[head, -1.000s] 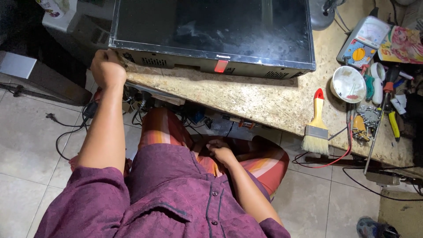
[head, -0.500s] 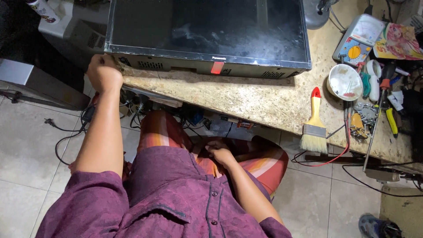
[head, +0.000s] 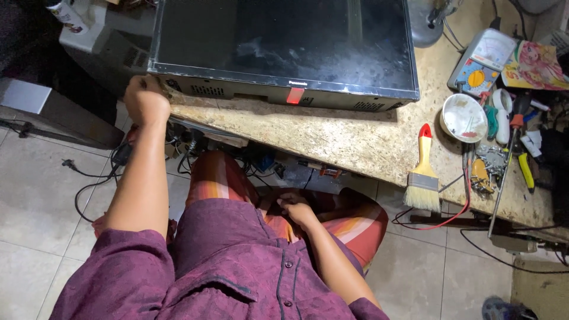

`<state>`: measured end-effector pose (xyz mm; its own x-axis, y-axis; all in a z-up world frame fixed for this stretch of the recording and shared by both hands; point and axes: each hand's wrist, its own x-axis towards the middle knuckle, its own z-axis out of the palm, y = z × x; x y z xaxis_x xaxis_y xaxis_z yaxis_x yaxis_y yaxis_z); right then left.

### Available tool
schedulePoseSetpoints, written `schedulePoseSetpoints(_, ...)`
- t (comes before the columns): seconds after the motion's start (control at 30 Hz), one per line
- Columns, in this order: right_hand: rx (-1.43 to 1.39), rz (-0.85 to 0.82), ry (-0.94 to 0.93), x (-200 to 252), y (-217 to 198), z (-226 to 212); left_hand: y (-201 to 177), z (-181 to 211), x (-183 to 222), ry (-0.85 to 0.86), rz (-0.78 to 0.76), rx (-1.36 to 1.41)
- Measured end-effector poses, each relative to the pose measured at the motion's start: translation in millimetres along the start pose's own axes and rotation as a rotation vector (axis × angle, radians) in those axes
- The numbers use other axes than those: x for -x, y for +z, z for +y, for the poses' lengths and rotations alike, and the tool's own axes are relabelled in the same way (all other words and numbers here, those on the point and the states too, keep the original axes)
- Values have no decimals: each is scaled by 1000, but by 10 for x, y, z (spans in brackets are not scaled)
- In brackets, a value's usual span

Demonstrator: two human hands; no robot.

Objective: Repairing a television by unscrewing the back panel, removing the casing, and cleaning internal components with a brush.

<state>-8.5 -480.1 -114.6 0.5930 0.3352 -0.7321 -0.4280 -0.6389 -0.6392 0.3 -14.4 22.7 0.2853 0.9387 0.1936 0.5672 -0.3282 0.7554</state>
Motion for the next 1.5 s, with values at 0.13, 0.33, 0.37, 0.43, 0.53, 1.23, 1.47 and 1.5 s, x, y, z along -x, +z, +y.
schedulePoseSetpoints(0.13, -17, 4, 7, -89, 15, 88, -4, 50, -3, -60, -15, -1)
schedulePoseSetpoints(0.33, -40, 6, -1, -37, 20, 59, -81, 115, 54, -18, -10, -8)
schedulePoseSetpoints(0.37, -41, 7, 0, 209, -4, -227, -84, 103, 55, -17, -12, -8)
schedulePoseSetpoints(0.43, 478, -26, 7, 687, -56, -807, -85, 79, 53, -14, -37, 0)
schedulePoseSetpoints(0.53, 629, 100, -287, 870, 30, -889, -25, 27, 3, -19, -31, 17)
schedulePoseSetpoints(1.23, 913, 780, -640, 651, -281, -2413, -465, 659, 359, 266, 98, 290)
schedulePoseSetpoints(1.47, 901, 784, -613, 604, -268, -2472, -523, 915, 516, 276, -76, 550)
schedulePoseSetpoints(1.5, 915, 795, -583, 555, -269, -2459, -505, 879, 485, 320, -177, 559)
